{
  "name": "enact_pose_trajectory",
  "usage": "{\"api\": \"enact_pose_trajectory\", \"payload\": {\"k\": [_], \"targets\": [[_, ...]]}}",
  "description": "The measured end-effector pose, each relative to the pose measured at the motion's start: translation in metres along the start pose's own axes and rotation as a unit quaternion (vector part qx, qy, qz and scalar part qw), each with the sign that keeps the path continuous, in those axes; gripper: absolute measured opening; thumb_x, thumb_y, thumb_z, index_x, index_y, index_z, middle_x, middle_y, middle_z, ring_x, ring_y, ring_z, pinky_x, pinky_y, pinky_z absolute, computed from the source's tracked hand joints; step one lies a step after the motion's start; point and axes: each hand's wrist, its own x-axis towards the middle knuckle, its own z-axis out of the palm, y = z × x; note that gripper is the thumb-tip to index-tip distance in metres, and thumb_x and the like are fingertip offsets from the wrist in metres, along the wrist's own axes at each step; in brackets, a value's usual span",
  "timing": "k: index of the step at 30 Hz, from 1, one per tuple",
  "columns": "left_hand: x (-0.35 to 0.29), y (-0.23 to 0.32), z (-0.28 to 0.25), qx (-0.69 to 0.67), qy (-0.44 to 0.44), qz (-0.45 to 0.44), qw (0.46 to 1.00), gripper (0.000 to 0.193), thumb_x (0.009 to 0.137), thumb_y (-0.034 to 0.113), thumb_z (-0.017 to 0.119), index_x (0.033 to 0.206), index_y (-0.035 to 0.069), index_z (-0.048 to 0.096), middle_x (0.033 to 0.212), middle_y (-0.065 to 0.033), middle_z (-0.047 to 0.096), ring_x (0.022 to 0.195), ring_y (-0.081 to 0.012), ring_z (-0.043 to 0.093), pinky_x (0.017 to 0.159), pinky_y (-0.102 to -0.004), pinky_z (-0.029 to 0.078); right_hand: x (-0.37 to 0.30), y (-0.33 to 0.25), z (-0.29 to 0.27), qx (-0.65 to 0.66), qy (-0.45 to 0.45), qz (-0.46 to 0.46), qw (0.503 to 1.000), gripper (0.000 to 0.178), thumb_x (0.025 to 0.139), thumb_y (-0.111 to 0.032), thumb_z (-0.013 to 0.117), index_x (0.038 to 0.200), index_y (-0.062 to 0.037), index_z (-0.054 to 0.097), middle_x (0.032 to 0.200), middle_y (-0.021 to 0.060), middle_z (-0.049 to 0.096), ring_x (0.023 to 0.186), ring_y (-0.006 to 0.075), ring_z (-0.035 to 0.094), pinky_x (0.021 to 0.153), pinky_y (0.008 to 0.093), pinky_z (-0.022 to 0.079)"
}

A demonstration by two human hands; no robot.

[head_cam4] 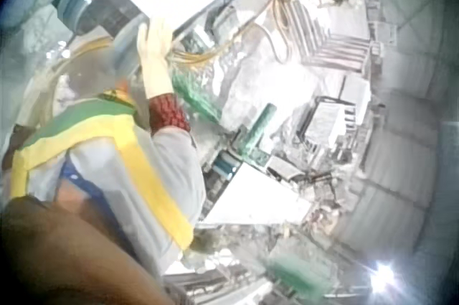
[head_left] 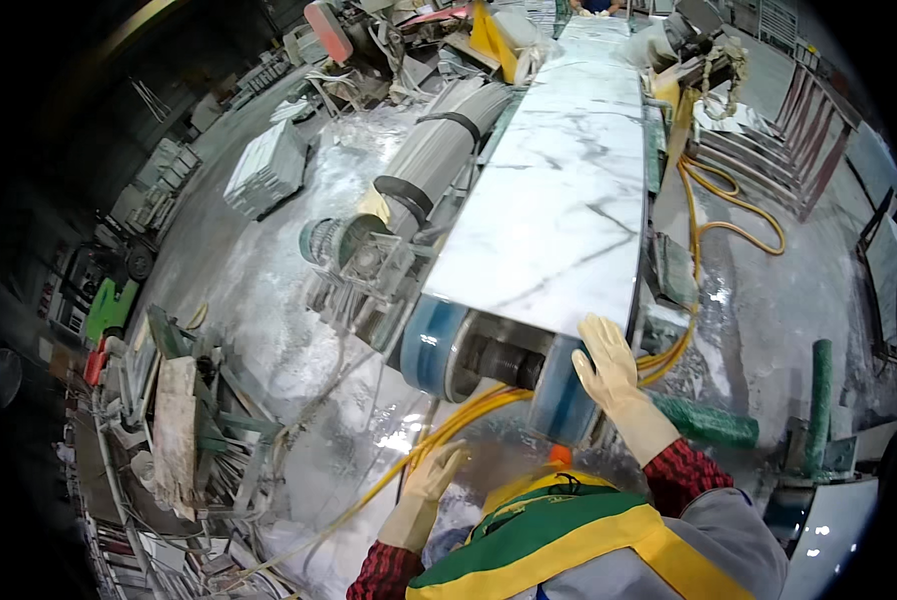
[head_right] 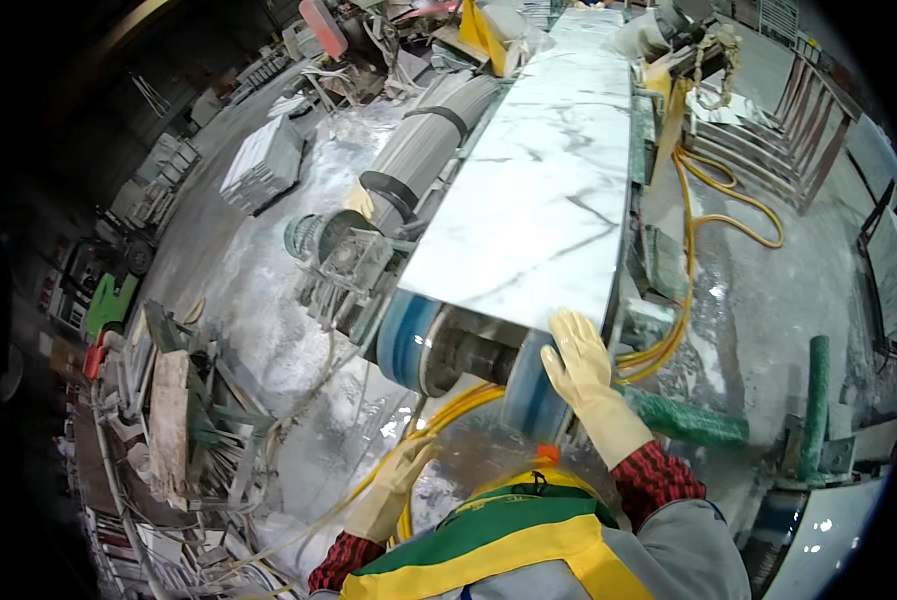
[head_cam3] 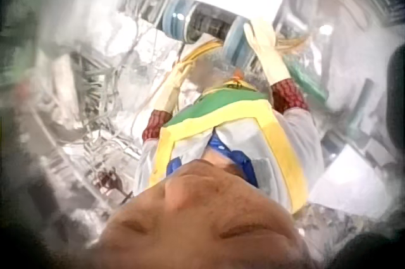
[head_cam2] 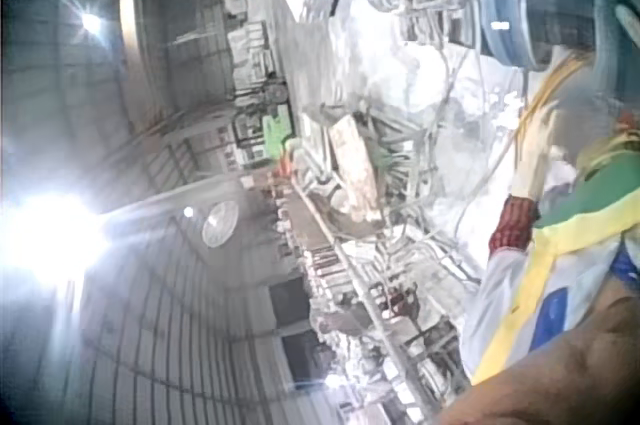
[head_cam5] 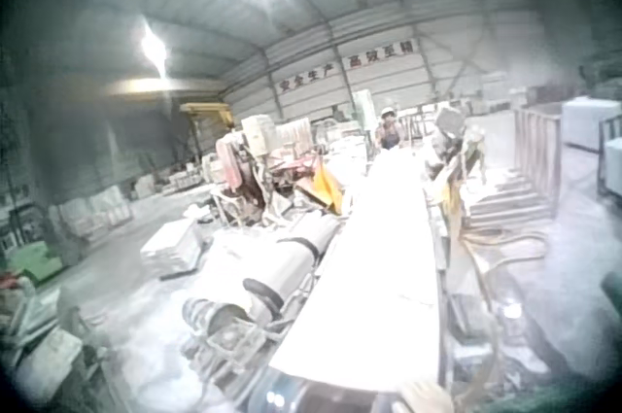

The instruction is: The person repeatedly lifts large white stone slabs and places them onto a conveyor belt for polishing. They adjust their gloves mid-task and continue handling the slabs one at a time.

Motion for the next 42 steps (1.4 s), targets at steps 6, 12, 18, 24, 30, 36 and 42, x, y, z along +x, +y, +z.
{"api": "enact_pose_trajectory", "payload": {"k": [6,12,18,24,30,36,42], "targets": [[0.021,0.037,-0.057,-0.029,0.147,0.044,0.988,0.037,0.112,0.016,0.063,0.146,0.001,0.065,0.136,-0.0158,0.074,0.128,-0.0287,0.068,0.112,-0.0382,0.05,0.086,0.079,0.059,-0.155,0.064,0.023,0.986,0.071,0.091,-0.032,0.078,0.151,-0.0008,0.056,0.157,0.028,0.055,0.145,0.0474,0.049,0.126,0.0537,0.036],[0.128,0.098,-0.093,0.207,0.17,0.328,0.906,0.044,0.106,0.006,0.065,0.149,0.001,0.062,0.146,-0.0265,0.065,0.134,-0.0429,0.062,0.118,-0.046,0.047,0.093,0.069,0.063,-0.164,0.082,0.053,0.982,0.065,0.093,-0.032,0.074,0.149,-0.0015,0.059,0.153,0.025,0.059,0.143,0.0427,0.052,0.127,0.0529,0.035],[0.248,0.187,-0.098,0.365,0.083,0.425,0.824,0.054,0.093,0.017,0.077,0.144,0.003,0.063,0.151,-0.0301,0.057,0.137,-0.0505,0.054,0.12,-0.0565,0.039,0.09,0.062,0.05,-0.228,0.145,0.05,0.962,0.054,0.09,-0.024,0.076,0.139,-0.0011,0.066,0.139,0.0241,0.067,0.129,0.043,0.061,0.116,0.0541,0.045],[0.336,0.213,-0.105,0.411,0.034,0.428,0.804,0.06,0.096,0.031,0.074,0.151,0.013,0.059,0.162,-0.0199,0.05,0.149,-0.0463,0.044,0.124,-0.0583,0.033,0.1,0.034,0.033,-0.191,0.09,0.119,0.97,0.048,0.095,-0.022,0.07,0.139,-0.0029,0.066,0.143,0.0226,0.065,0.134,0.042,0.059,0.118,0.0531,0.044],[0.36,0.216,-0.098,0.424,0.04,0.434,0.794,0.061,0.099,0.039,0.068,0.153,0.013,0.059,0.16,-0.0223,0.053,0.147,-0.048,0.046,0.126,-0.0601,0.029,0.097,0.04,0.038,-0.23,0.05,0.141,0.961,0.051,0.098,-0.029,0.069,0.144,-0.0069,0.065,0.151,0.0215,0.061,0.143,0.0411,0.053,0.124,0.0529,0.039],[0.361,0.219,-0.096,0.43,0.043,0.435,0.79,0.058,0.097,0.033,0.069,0.15,0.011,0.061,0.158,-0.023,0.054,0.145,-0.0481,0.048,0.125,-0.0603,0.03,0.116,0.062,0.036,-0.215,0.059,0.117,0.968,0.055,0.098,-0.034,0.068,0.146,-0.0085,0.063,0.153,0.0203,0.059,0.145,0.0408,0.051,0.126,0.0533,0.036],[0.361,0.22,-0.097,0.45,0.035,0.424,0.785,0.058,0.097,0.03,0.069,0.149,0.009,0.059,0.156,-0.0248,0.055,0.144,-0.0492,0.048,0.125,-0.0599,0.03,0.146,0.083,0.036,-0.202,0.043,0.139,0.969,0.053,0.097,-0.034,0.069,0.144,-0.009,0.063,0.153,0.0187,0.059,0.145,0.0393,0.05,0.126,0.0525,0.035]]}}
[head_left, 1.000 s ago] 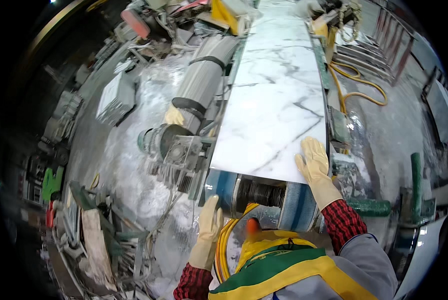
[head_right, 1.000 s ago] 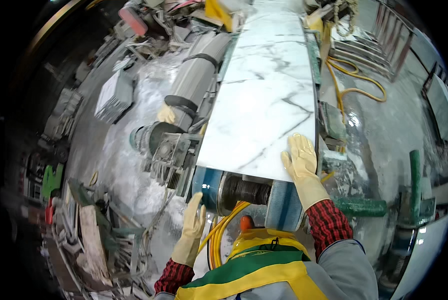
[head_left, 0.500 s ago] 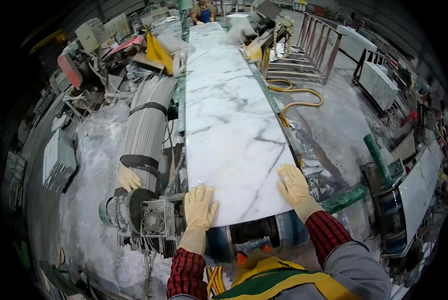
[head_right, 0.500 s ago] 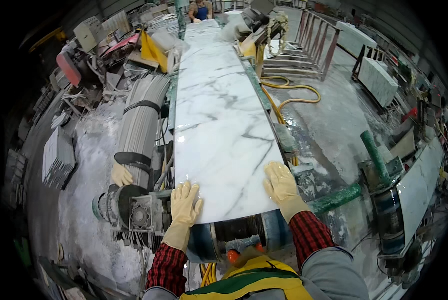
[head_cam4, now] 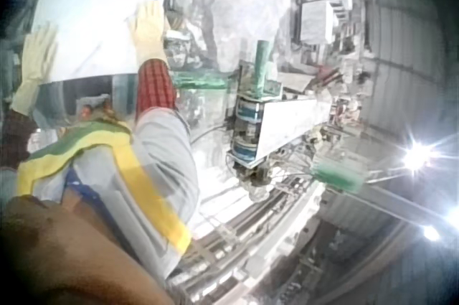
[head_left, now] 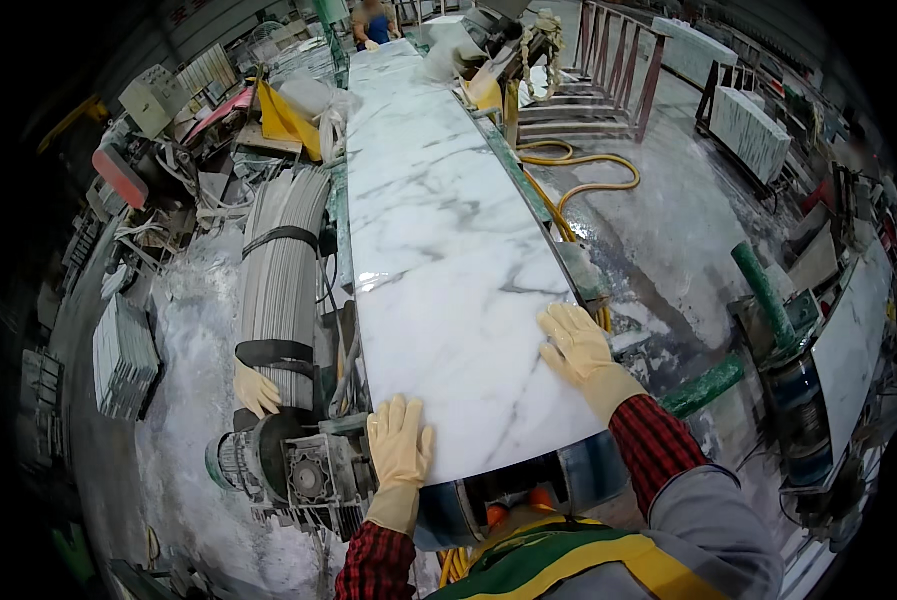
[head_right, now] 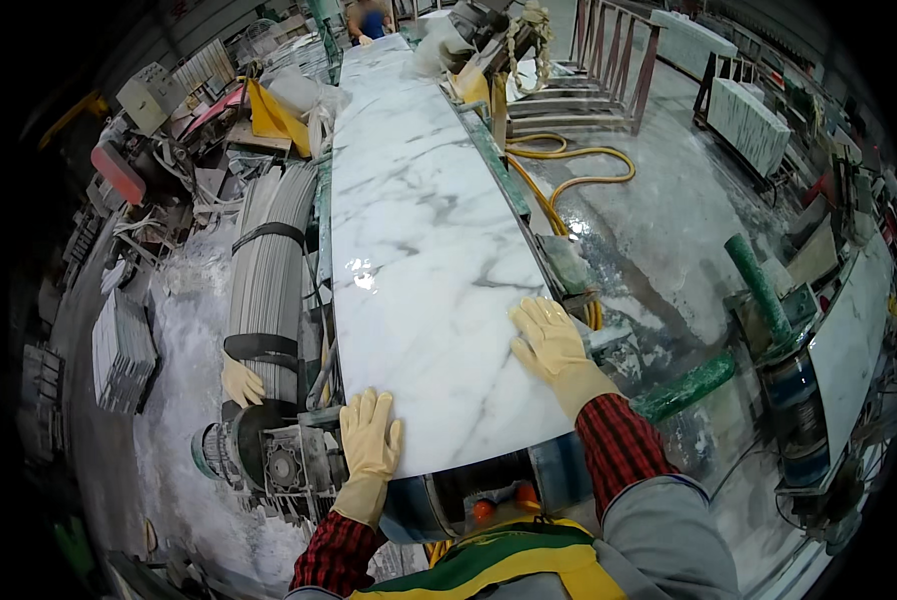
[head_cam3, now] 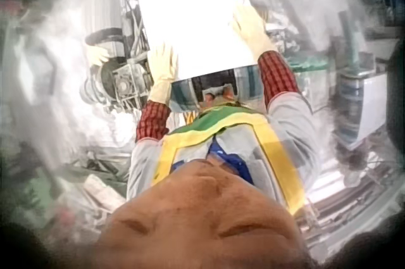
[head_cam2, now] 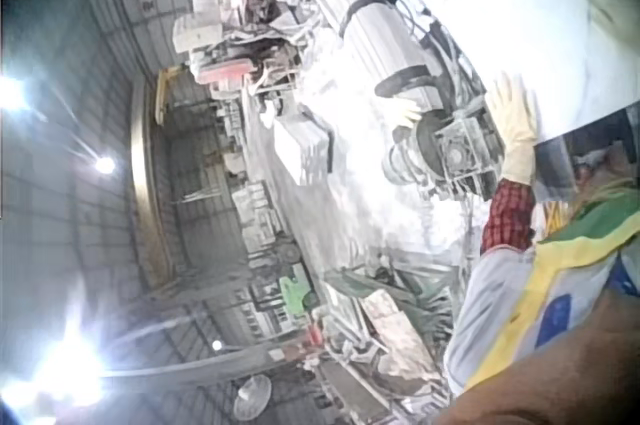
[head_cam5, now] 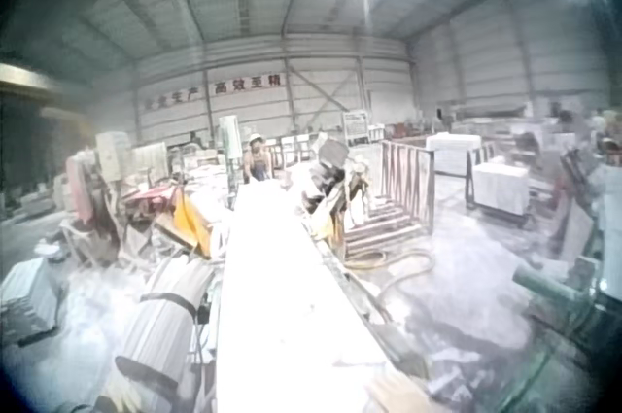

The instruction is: The person repeatedly lifts large white stone slabs and places them onto a conveyor belt for polishing. They adjust their gloves mid-task and continue handling the slabs one at a time.

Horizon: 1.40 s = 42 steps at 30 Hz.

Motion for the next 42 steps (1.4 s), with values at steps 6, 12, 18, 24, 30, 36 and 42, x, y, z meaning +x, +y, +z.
{"api": "enact_pose_trajectory", "payload": {"k": [6,12,18,24,30,36,42], "targets": [[0.005,0.006,-0.009,-0.001,-0.021,0.004,1.0,0.057,0.097,0.029,0.069,0.15,0.008,0.058,0.156,-0.0273,0.054,0.144,-0.0507,0.047,0.125,-0.0609,0.03,0.046,0.027,0.028,-0.011,0.053,-0.01,0.998,0.052,0.096,-0.033,0.07,0.141,-0.0077,0.065,0.151,0.0173,0.06,0.144,0.0368,0.051,0.125,0.0504,0.036],[0.003,0.007,-0.009,-0.011,-0.049,-0.011,0.999,0.056,0.094,0.021,0.073,0.146,0.006,0.059,0.153,-0.0274,0.054,0.143,-0.0534,0.047,0.123,-0.0635,0.031,0.103,0.045,0.044,0.003,0.016,0.025,1.0,0.05,0.099,-0.031,0.067,0.142,-0.007,0.064,0.153,0.0179,0.059,0.147,0.0355,0.05,0.127,0.0478,0.036],[0.009,0.012,-0.018,0.0,-0.05,0.013,0.999,0.052,0.091,0.023,0.073,0.139,0.006,0.062,0.148,-0.0256,0.057,0.138,-0.0498,0.05,0.12,-0.0619,0.033,0.137,0.076,0.074,0.004,0.054,0.031,0.998,0.053,0.098,-0.031,0.067,0.144,-0.0059,0.062,0.154,0.0179,0.059,0.145,0.0362,0.051,0.125,0.0472,0.039],[-0.001,0.005,-0.009,-0.001,-0.046,0.008,0.999,0.056,0.092,0.023,0.073,0.143,0.006,0.06,0.15,-0.025,0.056,0.14,-0.0493,0.048,0.122,-0.062,0.032,0.13,0.067,0.063,0.0,0.036,0.05,0.998,0.054,0.099,-0.031,0.067,0.146,-0.0045,0.061,0.154,0.0183,0.06,0.147,0.0369,0.051,0.126,0.0471,0.039],[-0.009,0.004,-0.006,0.011,-0.024,0.009,1.0,0.055,0.096,0.031,0.071,0.145,0.009,0.06,0.153,-0.022,0.056,0.143,-0.0459,0.048,0.124,-0.0621,0.031,0.053,0.04,0.055,-0.017,0.071,0.049,0.996,0.056,0.099,-0.031,0.068,0.147,-0.0042,0.061,0.153,0.0191,0.06,0.144,0.0367,0.054,0.125,0.0468,0.041],[-0.016,0.005,-0.004,-0.012,0.013,0.007,1.0,0.054,0.098,0.033,0.068,0.146,0.01,0.06,0.154,-0.0213,0.056,0.145,-0.0452,0.049,0.125,-0.0606,0.031,-0.043,-0.015,-0.006,-0.019,0.035,0.046,0.998,0.056,0.098,-0.03,0.068,0.146,-0.0027,0.061,0.149,0.0208,0.063,0.139,0.0393,0.057,0.123,0.05,0.042],[-0.025,0.002,-0.004,-0.023,0.022,0.001,0.999,0.054,0.098,0.03,0.07,0.149,0.012,0.06,0.157,-0.0201,0.057,0.147,-0.0422,0.049,0.126,-0.0577,0.031,-0.125,-0.052,-0.032,-0.039,0.071,0.031,0.996,0.053,0.096,-0.027,0.07,0.142,-0.0016,0.065,0.144,0.0213,0.066,0.135,0.0426,0.06,0.12,0.054,0.045]]}}
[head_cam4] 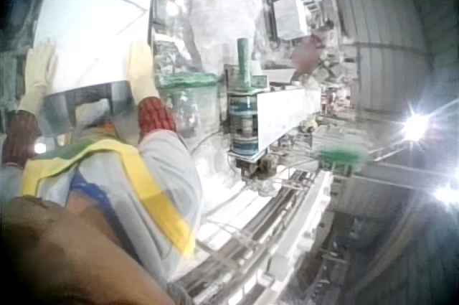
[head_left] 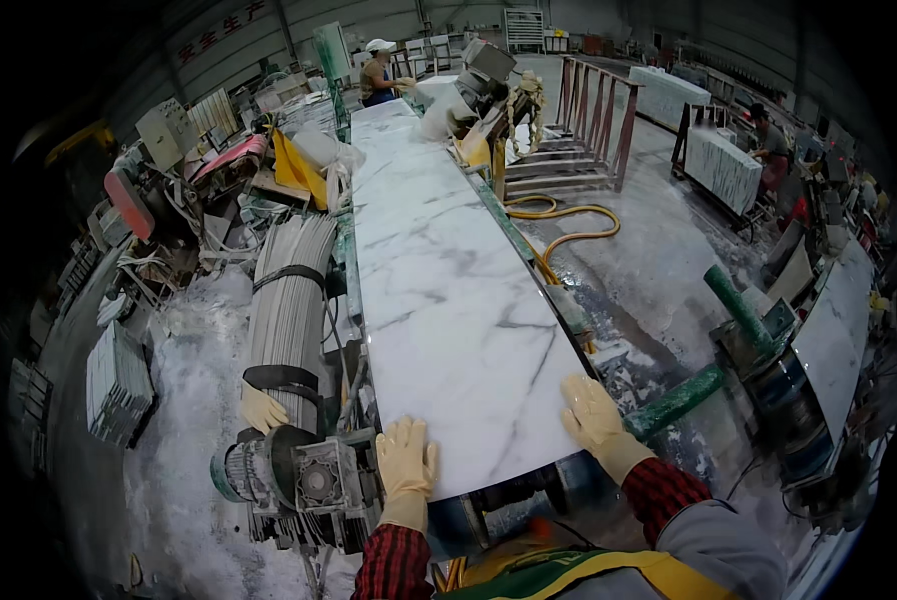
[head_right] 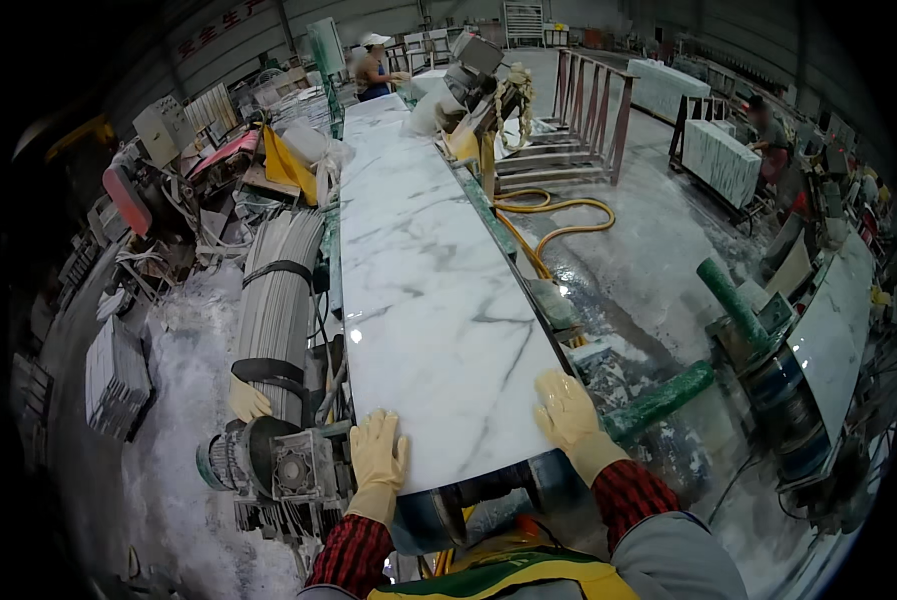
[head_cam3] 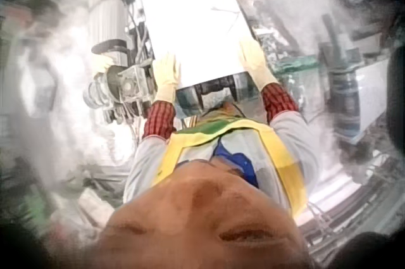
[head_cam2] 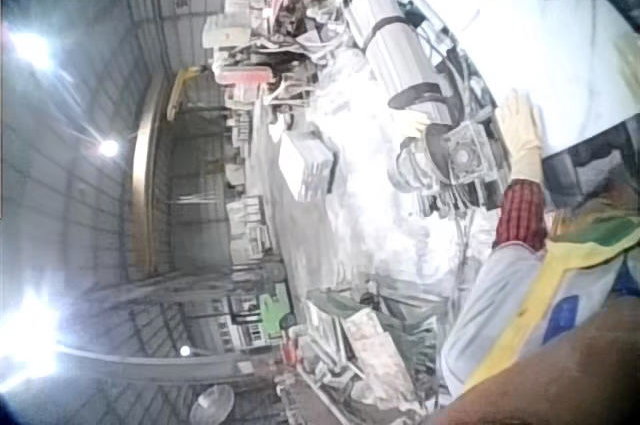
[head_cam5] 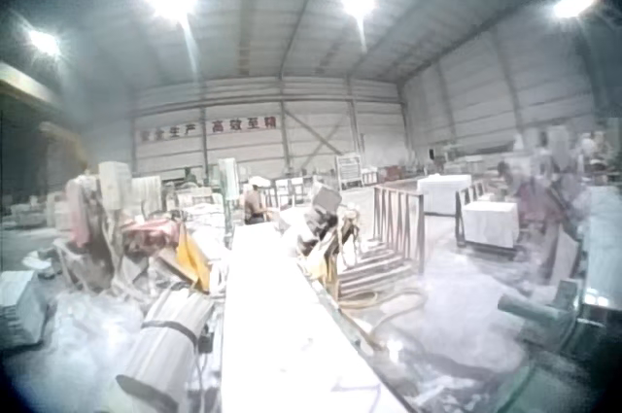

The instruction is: The person repeatedly lifts large white stone slabs and places them onto a conveyor belt for polishing. They adjust their gloves mid-task and continue handling the slabs one at a time.

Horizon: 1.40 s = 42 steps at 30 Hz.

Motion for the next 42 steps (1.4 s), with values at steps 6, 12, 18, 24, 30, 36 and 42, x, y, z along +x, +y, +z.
{"api": "enact_pose_trajectory", "payload": {"k": [6,12,18,24,30,36,42], "targets": [[-0.01,-0.008,0.014,0.021,0.051,0.009,0.998,0.051,0.098,0.035,0.07,0.143,0.013,0.062,0.154,-0.0169,0.059,0.146,-0.0402,0.051,0.124,-0.0594,0.033,-0.045,-0.013,-0.017,0.009,0.05,-0.002,0.999,0.051,0.095,-0.022,0.072,0.141,0.0001,0.066,0.141,0.0244,0.067,0.131,0.0468,0.062,0.118,0.0557,0.047],[-0.013,0.0,0.011,0.012,0.06,0.011,0.998,0.048,0.097,0.033,0.072,0.14,0.013,0.063,0.152,-0.0165,0.061,0.144,-0.0389,0.051,0.123,-0.0587,0.034,-0.072,-0.018,-0.026,0.004,0.031,0.026,0.999,0.052,0.094,-0.019,0.074,0.141,0.0011,0.066,0.142,0.0268,0.067,0.133,0.0494,0.06,0.118,0.053,0.047],[-0.018,-0.001,0.012,0.025,0.064,0.013,0.998,0.05,0.097,0.032,0.072,0.141,0.012,0.062,0.153,-0.0188,0.06,0.143,-0.0393,0.051,0.123,-0.0586,0.033,-0.074,-0.044,-0.054,-0.001,0.032,0.02,0.999,0.046,0.089,-0.018,0.073,0.13,0.0,0.064,0.13,0.0237,0.065,0.119,0.046,0.06,0.106,0.0529,0.049],[-0.011,-0.003,0.014,0.026,0.059,0.06,0.996,0.051,0.098,0.033,0.069,0.144,0.011,0.061,0.153,-0.0194,0.059,0.144,-0.0415,0.05,0.123,-0.0569,0.034,-0.075,-0.055,-0.071,-0.002,0.014,0.026,1.0,0.037,0.088,-0.02,0.072,0.119,-0.0009,0.065,0.12,0.022,0.066,0.112,0.0422,0.062,0.098,0.0528,0.046],[0.002,-0.008,0.014,0.027,0.038,0.061,0.997,0.052,0.1,0.032,0.067,0.148,0.012,0.058,0.155,-0.0176,0.057,0.145,-0.0407,0.049,0.124,-0.0541,0.033,-0.058,-0.04,-0.066,0.035,0.039,0.008,0.999,0.033,0.088,-0.02,0.073,0.115,-0.0021,0.067,0.113,0.0187,0.069,0.108,0.0398,0.064,0.099,0.0527,0.047],[0.009,-0.011,0.016,0.025,0.035,0.062,0.997,0.051,0.1,0.032,0.067,0.147,0.013,0.059,0.155,-0.0176,0.057,0.147,-0.0406,0.048,0.122,-0.0539,0.034,-0.023,-0.038,-0.047,0.02,-0.016,0.021,0.999,0.044,0.093,-0.025,0.071,0.131,-0.0033,0.065,0.133,0.0222,0.066,0.128,0.0419,0.061,0.113,0.0526,0.046],[0.02,-0.008,0.012,0.028,0.016,0.057,0.998,0.051,0.1,0.03,0.068,0.148,0.012,0.059,0.157,-0.019,0.057,0.147,-0.0414,0.048,0.124,-0.054,0.033,-0.014,-0.017,0.0,0.005,-0.07,0.049,0.996,0.06,0.101,-0.037,0.064,0.15,-0.004,0.059,0.159,0.0232,0.056,0.149,0.0409,0.05,0.128,0.0515,0.035]]}}
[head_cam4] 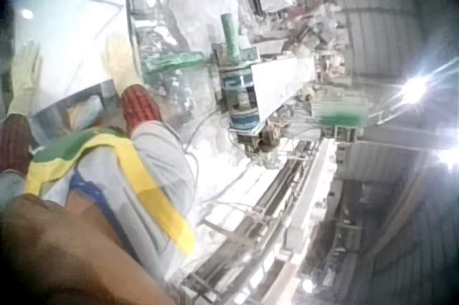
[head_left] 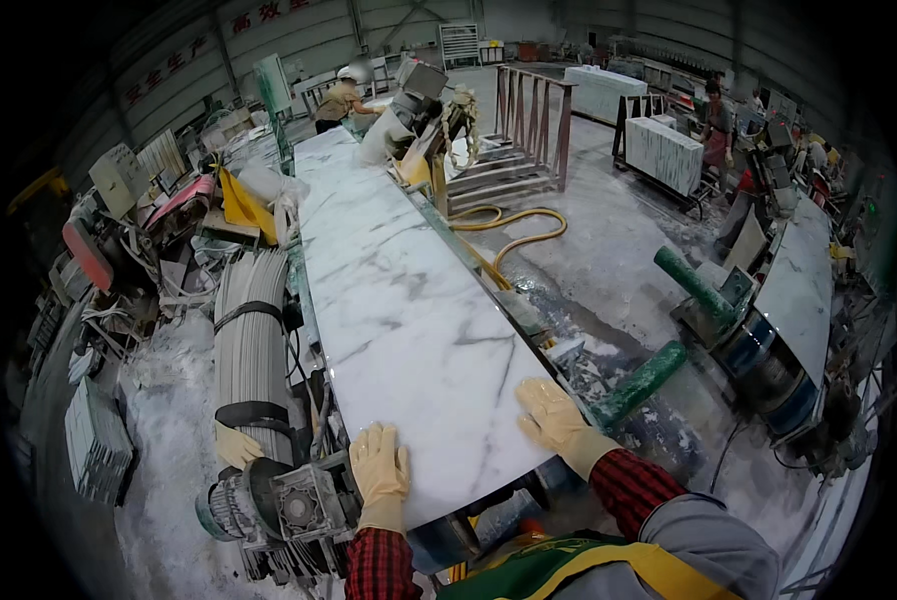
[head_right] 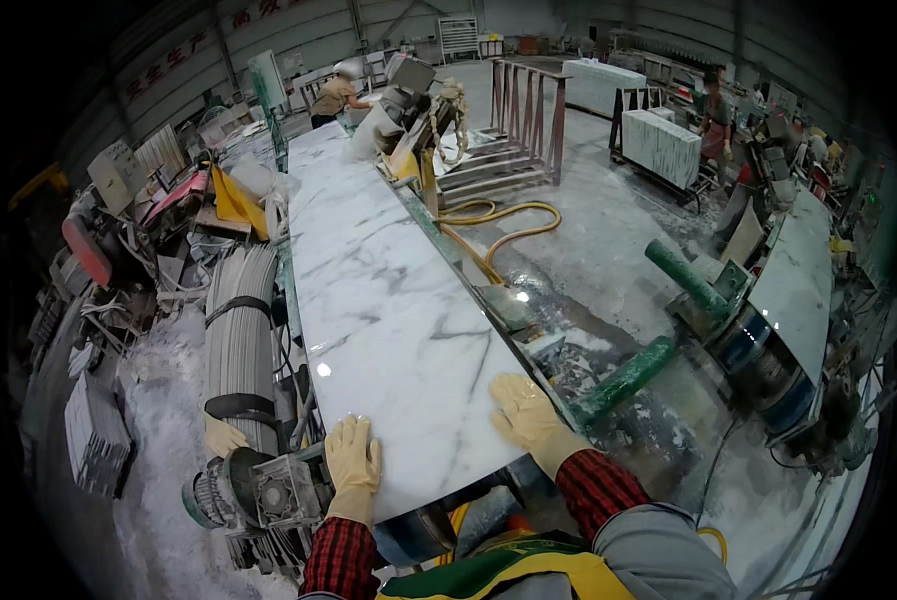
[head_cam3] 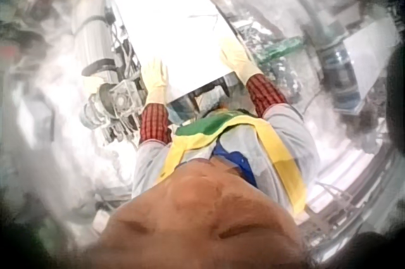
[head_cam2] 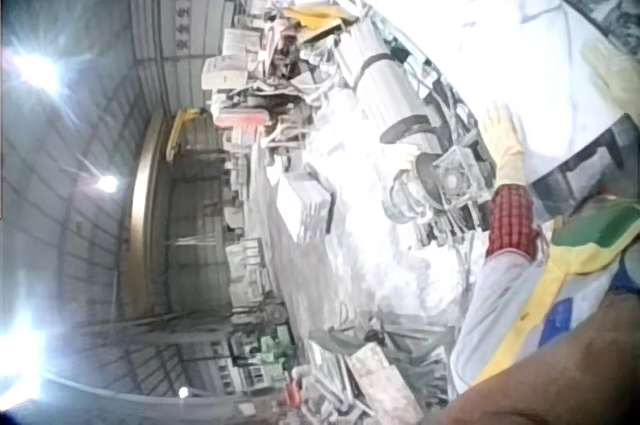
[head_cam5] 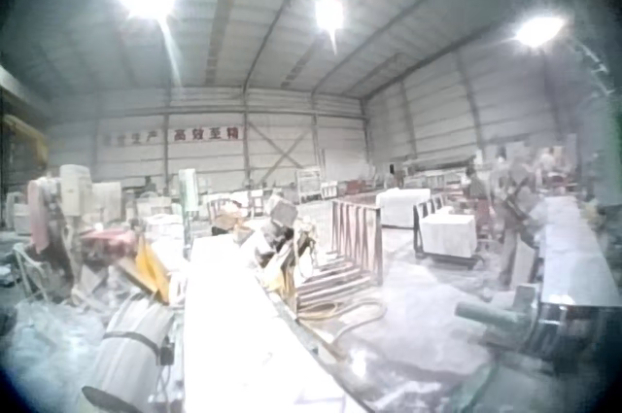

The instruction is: The person repeatedly lifts large white stone slabs and places them onto a conveyor belt for polishing. They adjust their gloves mid-task and continue handling the slabs one at a time.

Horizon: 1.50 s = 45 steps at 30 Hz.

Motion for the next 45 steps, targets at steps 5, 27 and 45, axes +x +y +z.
{"api": "enact_pose_trajectory", "payload": {"k": [5,27,45], "targets": [[0.006,-0.003,0.004,0.0,0.005,-0.012,1.0,0.052,0.1,0.029,0.068,0.149,0.012,0.058,0.157,-0.0197,0.056,0.147,-0.0422,0.049,0.125,-0.0547,0.033,0.024,0.007,-0.003,0.007,-0.01,-0.023,1.0,0.063,0.101,-0.04,0.063,0.153,-0.0046,0.058,0.158,0.0232,0.056,0.15,0.0403,0.049,0.13,0.0517,0.032],[0.01,-0.006,0.012,0.002,-0.011,-0.032,0.999,0.051,0.101,0.027,0.067,0.148,0.011,0.059,0.157,-0.0215,0.056,0.145,-0.0439,0.05,0.125,-0.0566,0.032,0.065,0.008,-0.022,0.049,-0.003,-0.029,0.998,0.051,0.096,-0.029,0.07,0.139,-0.0033,0.064,0.147,0.0203,0.063,0.14,0.0395,0.055,0.123,0.0511,0.04],[0.004,-0.001,0.011,-0.002,-0.003,-0.032,0.999,0.05,0.099,0.023,0.07,0.147,0.011,0.06,0.157,-0.0198,0.056,0.146,-0.0427,0.049,0.125,-0.0552,0.033,0.05,0.011,-0.013,0.025,0.028,-0.038,0.999,0.049,0.095,-0.031,0.069,0.137,-0.0052,0.064,0.147,0.017,0.062,0.14,0.0374,0.054,0.123,0.05,0.039]]}}
